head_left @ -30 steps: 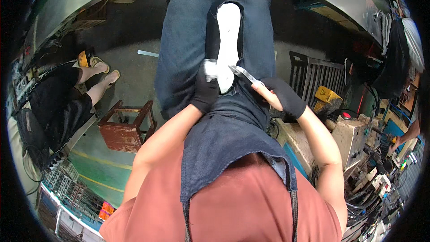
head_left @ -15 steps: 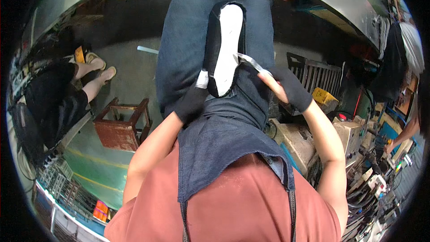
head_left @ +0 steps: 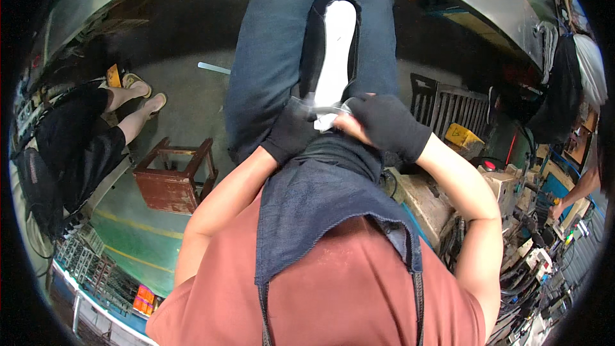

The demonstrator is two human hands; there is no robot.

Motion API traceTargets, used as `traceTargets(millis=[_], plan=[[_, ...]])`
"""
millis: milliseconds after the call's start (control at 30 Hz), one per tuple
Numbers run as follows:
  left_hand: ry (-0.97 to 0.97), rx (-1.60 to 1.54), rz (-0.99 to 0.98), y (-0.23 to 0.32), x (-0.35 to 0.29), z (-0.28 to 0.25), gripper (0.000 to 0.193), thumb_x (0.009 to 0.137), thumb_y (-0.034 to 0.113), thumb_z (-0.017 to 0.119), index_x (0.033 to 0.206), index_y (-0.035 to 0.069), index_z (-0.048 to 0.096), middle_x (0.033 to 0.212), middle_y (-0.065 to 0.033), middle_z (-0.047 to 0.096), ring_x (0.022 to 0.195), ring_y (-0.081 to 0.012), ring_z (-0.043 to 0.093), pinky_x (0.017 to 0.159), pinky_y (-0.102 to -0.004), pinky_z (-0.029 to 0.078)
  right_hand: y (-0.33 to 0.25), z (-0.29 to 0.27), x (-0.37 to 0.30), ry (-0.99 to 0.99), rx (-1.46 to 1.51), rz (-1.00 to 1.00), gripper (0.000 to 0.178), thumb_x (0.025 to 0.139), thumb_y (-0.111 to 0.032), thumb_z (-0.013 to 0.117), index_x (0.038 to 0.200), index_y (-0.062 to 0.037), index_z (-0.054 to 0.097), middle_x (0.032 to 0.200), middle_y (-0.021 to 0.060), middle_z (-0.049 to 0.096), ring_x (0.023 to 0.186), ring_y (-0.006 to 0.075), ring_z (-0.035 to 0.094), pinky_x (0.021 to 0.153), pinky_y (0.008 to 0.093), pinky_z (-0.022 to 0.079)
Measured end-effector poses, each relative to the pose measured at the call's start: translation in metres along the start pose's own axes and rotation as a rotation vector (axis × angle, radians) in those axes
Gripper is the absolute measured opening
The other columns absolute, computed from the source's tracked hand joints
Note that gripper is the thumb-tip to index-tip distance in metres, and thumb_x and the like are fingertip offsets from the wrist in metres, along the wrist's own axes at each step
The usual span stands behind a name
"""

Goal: Trimming and assembling shoe components on a production line.

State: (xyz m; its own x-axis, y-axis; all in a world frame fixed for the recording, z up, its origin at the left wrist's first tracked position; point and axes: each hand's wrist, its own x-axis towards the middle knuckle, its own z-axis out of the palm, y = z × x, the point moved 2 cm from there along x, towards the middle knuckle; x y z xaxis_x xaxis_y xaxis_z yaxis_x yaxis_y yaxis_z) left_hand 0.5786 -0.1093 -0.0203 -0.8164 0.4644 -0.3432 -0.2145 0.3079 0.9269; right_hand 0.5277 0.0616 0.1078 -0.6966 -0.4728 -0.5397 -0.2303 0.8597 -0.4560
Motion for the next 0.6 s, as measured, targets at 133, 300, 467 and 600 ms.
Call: traceTargets(millis=[133, 300, 467, 600], plan=[[-0.024, -0.179, -0.098, -0.014, 0.001, 0.004, 0.101, 0.076, 0.037, 0.084, 0.143, -0.006, 0.021, 0.135, -0.0284, 0.049, 0.122, -0.0363, 0.055, 0.100, -0.0428, 0.046, 0.011, 0.029, -0.018, 0.259, -0.092, -0.632, 0.044, 0.092, -0.048, 0.061, 0.075, -0.0068, 0.064, 0.077, 0.0126, 0.063, 0.070, 0.0272, 0.066, 0.062, 0.0387, 0.054], [0.186, 0.005, 0.088, -0.018, -0.012, -0.003, 0.092, 0.081, 0.023, 0.076, 0.150, -0.004, 0.020, 0.130, -0.0315, 0.053, 0.115, -0.0419, 0.059, 0.098, -0.0421, 0.048, 0.031, 0.037, -0.017, 0.222, 0.029, -0.163, 0.042, 0.091, -0.045, 0.064, 0.077, -0.0053, 0.063, 0.073, 0.0177, 0.063, 0.067, 0.0348, 0.065, 0.061, 0.0452, 0.052], [0.228, 0.135, 0.101, -0.010, -0.013, 0.001, 0.098, 0.080, 0.028, 0.078, 0.150, -0.005, 0.018, 0.133, -0.0336, 0.051, 0.120, -0.0422, 0.057, 0.099, -0.0415, 0.048, 0.005, 0.025, -0.036, 0.245, 0.015, -0.338, 0.041, 0.090, -0.046, 0.065, 0.076, -0.0074, 0.062, 0.070, 0.0139, 0.060, 0.062, 0.0319, 0.062, 0.057, 0.0415, 0.051], [0.278, 0.296, 0.116, -0.004, -0.010, 0.000, 0.096, 0.081, 0.028, 0.077, 0.149, -0.007, 0.019, 0.129, -0.0333, 0.054, 0.114, -0.0424, 0.060, 0.096, -0.0423, 0.050, 0.003, 0.038, -0.031, 0.337, 0.062, -0.398, 0.043, 0.091, -0.046, 0.063, 0.079, -0.0051, 0.062, 0.074, 0.0166, 0.061, 0.066, 0.0317, 0.064, 0.064, 0.0417, 0.052]])
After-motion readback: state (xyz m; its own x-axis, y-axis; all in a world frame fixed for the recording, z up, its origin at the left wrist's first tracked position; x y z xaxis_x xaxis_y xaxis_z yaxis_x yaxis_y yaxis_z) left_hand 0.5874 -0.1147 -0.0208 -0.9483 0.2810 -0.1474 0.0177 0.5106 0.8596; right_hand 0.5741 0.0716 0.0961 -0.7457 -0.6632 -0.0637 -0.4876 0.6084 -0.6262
